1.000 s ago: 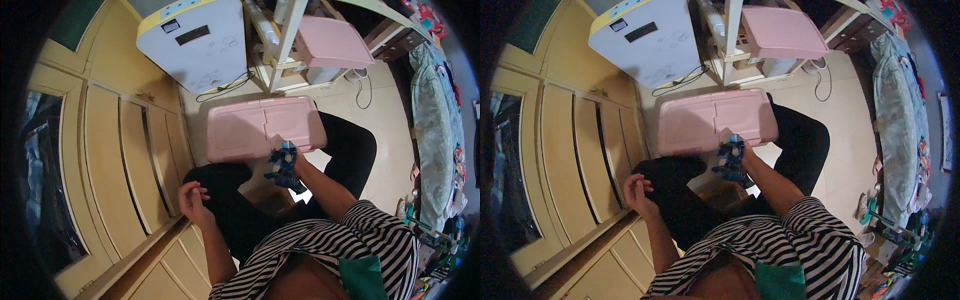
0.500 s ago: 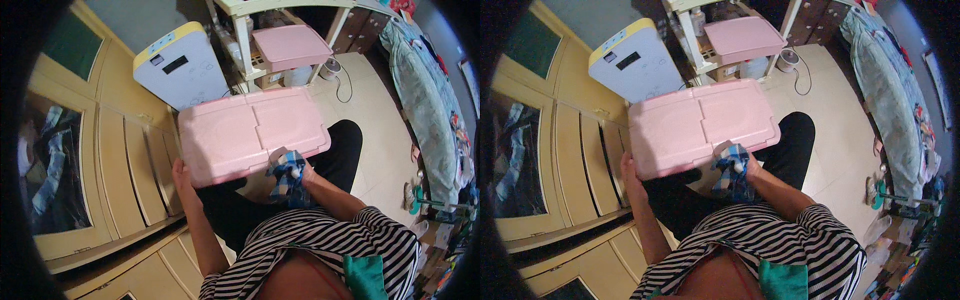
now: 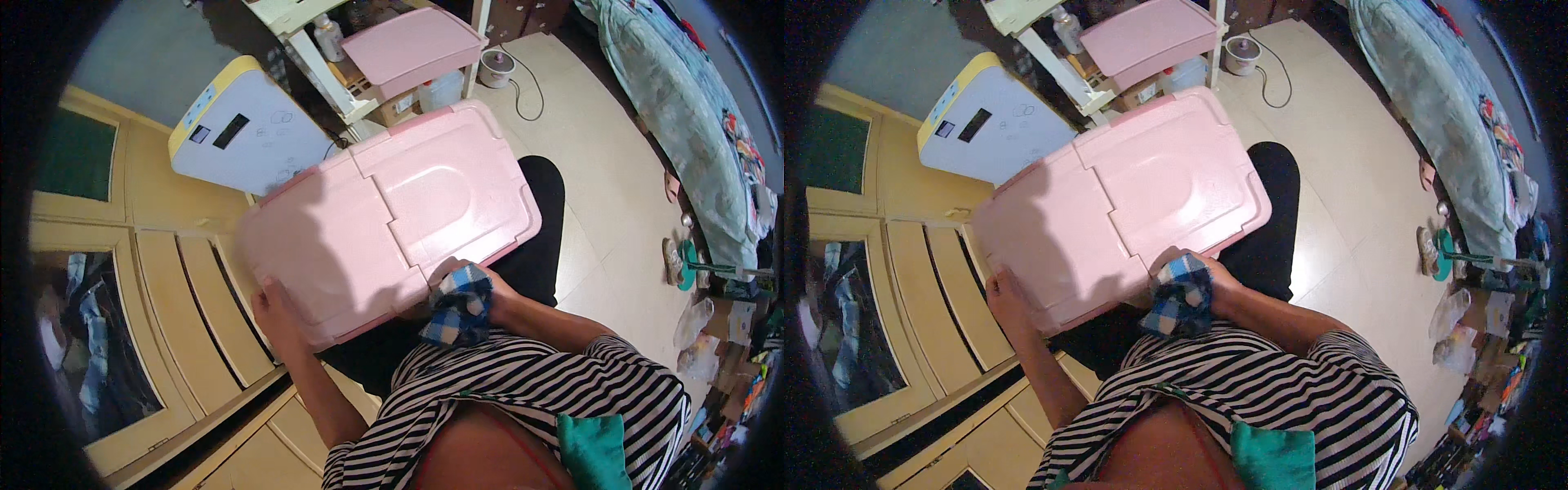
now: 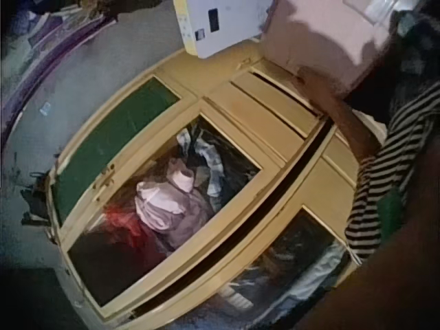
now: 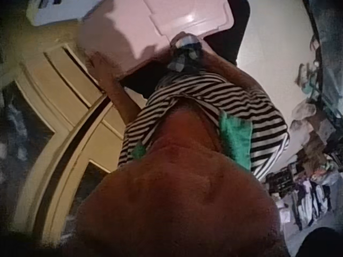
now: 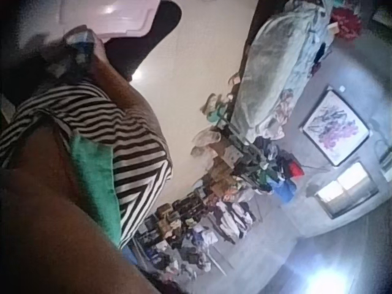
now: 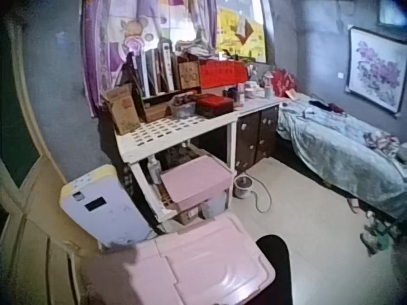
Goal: The person sits on the floor and wipes various surfaces in a cluttered room using a blue cloth. They clean a white plastic shelf unit, a pink storage box, and a yellow and white appliance, moving items aside as needed.
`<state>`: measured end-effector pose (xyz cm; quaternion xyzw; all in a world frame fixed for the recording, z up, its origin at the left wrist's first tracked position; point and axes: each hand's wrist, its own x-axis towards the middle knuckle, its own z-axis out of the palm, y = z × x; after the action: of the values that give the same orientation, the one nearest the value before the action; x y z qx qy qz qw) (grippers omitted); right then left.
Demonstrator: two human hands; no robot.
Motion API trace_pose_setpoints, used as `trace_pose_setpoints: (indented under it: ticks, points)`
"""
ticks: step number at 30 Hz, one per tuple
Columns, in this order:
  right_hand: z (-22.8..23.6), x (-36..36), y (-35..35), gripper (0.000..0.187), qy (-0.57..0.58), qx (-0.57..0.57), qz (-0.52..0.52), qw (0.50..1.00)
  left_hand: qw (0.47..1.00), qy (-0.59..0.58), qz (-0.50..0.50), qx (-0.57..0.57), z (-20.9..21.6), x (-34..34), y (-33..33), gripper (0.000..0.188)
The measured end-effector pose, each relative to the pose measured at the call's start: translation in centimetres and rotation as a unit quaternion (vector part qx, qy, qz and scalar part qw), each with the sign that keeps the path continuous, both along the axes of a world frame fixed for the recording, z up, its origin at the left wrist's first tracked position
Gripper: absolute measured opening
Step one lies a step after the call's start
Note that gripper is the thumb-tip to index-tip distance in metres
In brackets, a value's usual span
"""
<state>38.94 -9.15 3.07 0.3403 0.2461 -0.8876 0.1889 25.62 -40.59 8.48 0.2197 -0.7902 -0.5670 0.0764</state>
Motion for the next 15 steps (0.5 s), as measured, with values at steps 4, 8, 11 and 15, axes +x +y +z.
trace_pose_setpoints:
  ticks: [4, 8, 11, 15]
  points:
    - [3.0, -0.8, 0.3, 0.031, -0.078, 0.044, 0.054, 0.995, 0.999, 0.025, 0.015, 0.013, -0.3, 0.2, 0.2, 0.034]
    - [3.3, 0.6, 5.6, 0.042, 0.133, 0.032, 0.172, 0.976, 0.999, 0.045, 0.021, -0.02, -0.4, -0.2, 1.2, 0.036]
    - [7.6, -1.8, 10.4, 0.037, 0.224, 0.307, 0.044, 0.924, 0.996, 0.077, 0.029, 0.018, -1.4, 0.6, 0.1, 0.035]
    - [11.6, -9.4, 11.6, 0.041, 0.244, 0.509, -0.29, 0.773, 0.989, 0.079, 0.048, 0.117, -3.0, 0.9, -0.4, 0.031]
